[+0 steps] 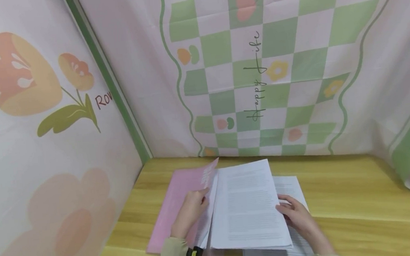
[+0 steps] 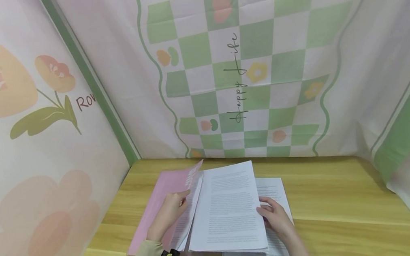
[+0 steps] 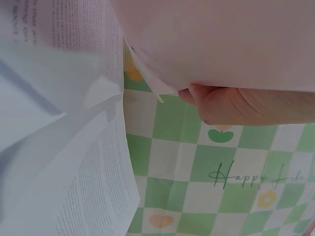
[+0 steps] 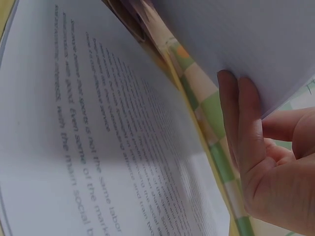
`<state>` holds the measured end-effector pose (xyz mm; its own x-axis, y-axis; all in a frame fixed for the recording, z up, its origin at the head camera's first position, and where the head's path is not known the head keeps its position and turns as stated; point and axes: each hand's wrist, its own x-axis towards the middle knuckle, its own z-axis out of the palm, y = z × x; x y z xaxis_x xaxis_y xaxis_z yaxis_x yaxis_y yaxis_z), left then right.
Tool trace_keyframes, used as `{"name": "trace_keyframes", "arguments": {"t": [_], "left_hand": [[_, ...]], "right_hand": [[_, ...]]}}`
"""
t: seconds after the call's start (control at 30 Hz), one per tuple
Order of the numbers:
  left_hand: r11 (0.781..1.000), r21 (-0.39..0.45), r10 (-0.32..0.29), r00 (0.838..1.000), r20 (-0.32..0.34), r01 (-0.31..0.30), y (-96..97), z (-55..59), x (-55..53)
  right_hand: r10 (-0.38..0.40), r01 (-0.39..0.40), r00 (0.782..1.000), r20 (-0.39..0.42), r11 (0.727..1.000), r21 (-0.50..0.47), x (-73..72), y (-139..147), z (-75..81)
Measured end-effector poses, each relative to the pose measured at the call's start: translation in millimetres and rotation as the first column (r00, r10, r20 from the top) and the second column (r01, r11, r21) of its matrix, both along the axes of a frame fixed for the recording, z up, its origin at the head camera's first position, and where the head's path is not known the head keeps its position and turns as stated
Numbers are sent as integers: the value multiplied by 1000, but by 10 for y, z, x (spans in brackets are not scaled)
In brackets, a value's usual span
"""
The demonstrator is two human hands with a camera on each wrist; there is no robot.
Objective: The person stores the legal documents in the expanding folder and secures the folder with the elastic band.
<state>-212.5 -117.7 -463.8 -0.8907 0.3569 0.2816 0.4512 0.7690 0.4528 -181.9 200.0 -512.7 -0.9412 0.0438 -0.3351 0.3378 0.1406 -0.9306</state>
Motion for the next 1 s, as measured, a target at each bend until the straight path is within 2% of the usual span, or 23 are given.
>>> {"name": "trace_keyframes", "arguments": {"t": [0.33,1.0], "left_hand": [[1000,-12,23,999,34,-23,15,8,4],[1000,-2,17,999,44,-16,17,18,16]], "right_hand": [[13,-13,1000,7,1000,8,-49,-70,-45],[33,-34,999,-29,999,-26,-54,-243,-108]]}}
